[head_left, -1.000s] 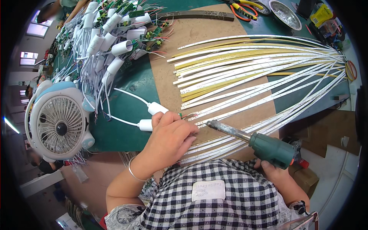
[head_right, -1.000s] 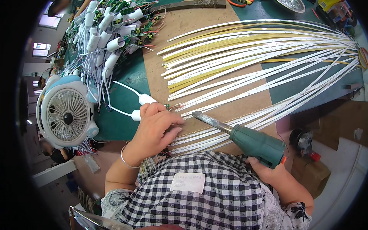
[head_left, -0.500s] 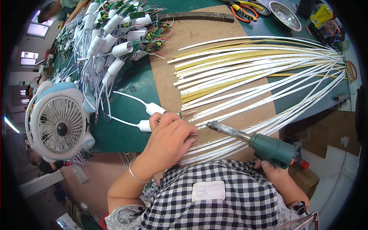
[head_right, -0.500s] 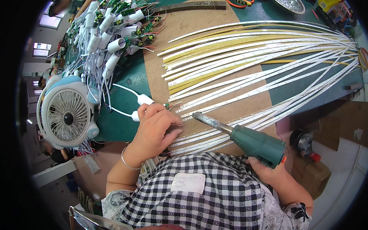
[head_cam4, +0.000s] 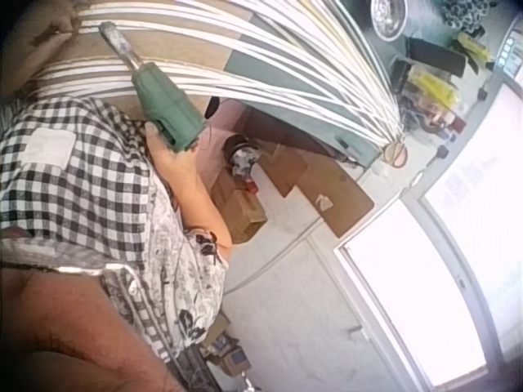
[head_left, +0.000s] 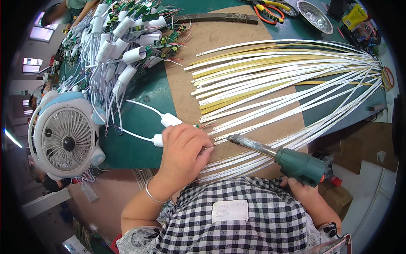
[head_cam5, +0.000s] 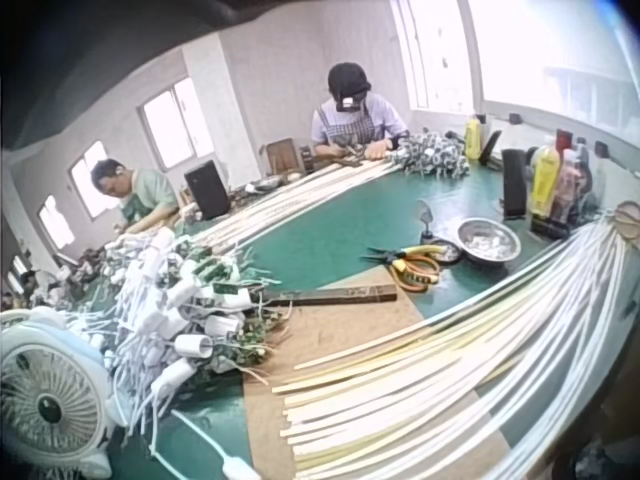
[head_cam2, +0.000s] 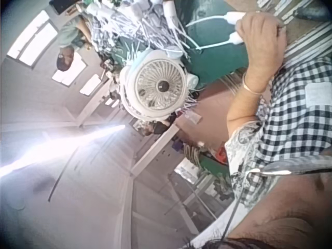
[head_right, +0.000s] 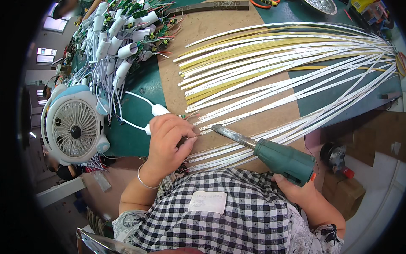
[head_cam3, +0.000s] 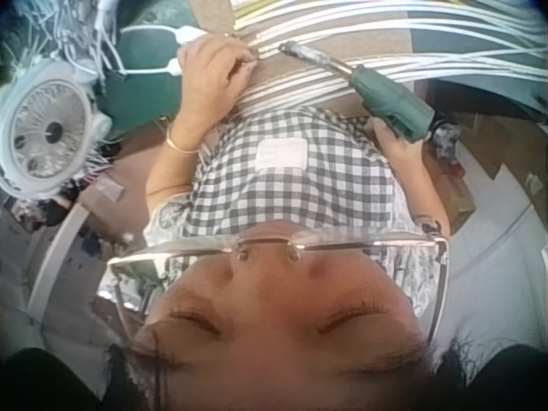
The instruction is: The person aligns wires from power driver units to LED strips by hand and solders the connection points using a soldering gun.
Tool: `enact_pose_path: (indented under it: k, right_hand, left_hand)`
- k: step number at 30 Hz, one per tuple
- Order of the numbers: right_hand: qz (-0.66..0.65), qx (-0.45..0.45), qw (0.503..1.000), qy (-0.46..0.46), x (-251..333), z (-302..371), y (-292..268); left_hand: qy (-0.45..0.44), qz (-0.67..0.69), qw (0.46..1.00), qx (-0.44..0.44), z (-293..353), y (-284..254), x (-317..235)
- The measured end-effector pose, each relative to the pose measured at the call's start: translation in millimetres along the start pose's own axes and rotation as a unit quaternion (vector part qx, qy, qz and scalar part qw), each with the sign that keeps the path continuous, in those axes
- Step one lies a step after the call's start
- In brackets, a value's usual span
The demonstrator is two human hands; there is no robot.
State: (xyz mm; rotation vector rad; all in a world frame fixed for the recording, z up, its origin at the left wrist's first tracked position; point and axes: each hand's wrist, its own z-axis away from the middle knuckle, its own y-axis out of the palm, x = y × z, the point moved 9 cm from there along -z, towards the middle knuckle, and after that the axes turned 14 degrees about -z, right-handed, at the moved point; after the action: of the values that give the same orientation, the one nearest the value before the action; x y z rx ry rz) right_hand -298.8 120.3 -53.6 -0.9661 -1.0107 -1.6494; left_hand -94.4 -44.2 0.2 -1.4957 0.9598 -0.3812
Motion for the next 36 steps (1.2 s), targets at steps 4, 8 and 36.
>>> enact_pose_path:
  k: [4,8,36]
  right_hand:
    - [0.004,-0.001,1.0,0.002,-0.9,-0.2,-0.9]
    - [0.007,-0.009,1.0,0.007,-1.7,0.2,-2.2]
    - [0.35,0.155,0.917,-0.115,16.7,-7.6,32.2]
  left_hand:
    - [-0.004,-0.112,0.993,-0.021,-0.3,-0.2,-4.1]
    - [-0.026,-0.098,0.994,-0.033,0.2,-1.8,-1.5]
    - [-0.025,-0.075,0.995,0.058,-10.3,4.8,4.9]
